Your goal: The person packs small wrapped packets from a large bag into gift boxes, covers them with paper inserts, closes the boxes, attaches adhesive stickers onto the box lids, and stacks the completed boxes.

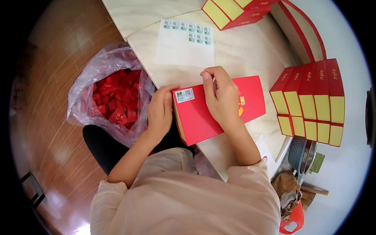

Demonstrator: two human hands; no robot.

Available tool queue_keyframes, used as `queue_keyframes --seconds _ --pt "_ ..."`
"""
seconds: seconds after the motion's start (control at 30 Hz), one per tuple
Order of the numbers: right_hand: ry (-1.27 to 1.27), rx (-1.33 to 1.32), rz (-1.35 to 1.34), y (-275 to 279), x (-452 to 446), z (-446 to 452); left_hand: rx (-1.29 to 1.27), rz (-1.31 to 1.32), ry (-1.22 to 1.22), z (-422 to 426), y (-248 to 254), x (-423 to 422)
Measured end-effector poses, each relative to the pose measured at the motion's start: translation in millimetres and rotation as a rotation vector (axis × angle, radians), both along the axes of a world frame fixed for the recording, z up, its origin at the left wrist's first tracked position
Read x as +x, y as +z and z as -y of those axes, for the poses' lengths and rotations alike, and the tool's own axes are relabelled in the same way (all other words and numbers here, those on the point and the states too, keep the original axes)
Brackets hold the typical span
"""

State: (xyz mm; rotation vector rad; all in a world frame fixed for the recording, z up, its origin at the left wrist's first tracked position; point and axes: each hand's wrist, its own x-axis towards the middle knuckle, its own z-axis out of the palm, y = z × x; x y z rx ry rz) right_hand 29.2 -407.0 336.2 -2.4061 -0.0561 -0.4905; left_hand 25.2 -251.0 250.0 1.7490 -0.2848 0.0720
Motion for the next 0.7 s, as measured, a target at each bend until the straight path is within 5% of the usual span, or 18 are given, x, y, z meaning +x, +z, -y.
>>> queue_keyframes --seconds 0.37,0.53,0.7 --pt "0.327 -0.306 -0.04 -0.6 -100.3 -12.8 0.059 0.152 -0.122 -36.2 3.8 -31.5" --pt "0.12 -0.492 0.098 -64.1 -157.5 -13.8 -0.168 -0.108 -0.173 -28.0 -9.6 -49.3" --pt "-0.086 -0.353 0.338 -63.3 -142.9 -21.0 -0.418 -0.27 -0.25 -31.7 10.6 -60.1"
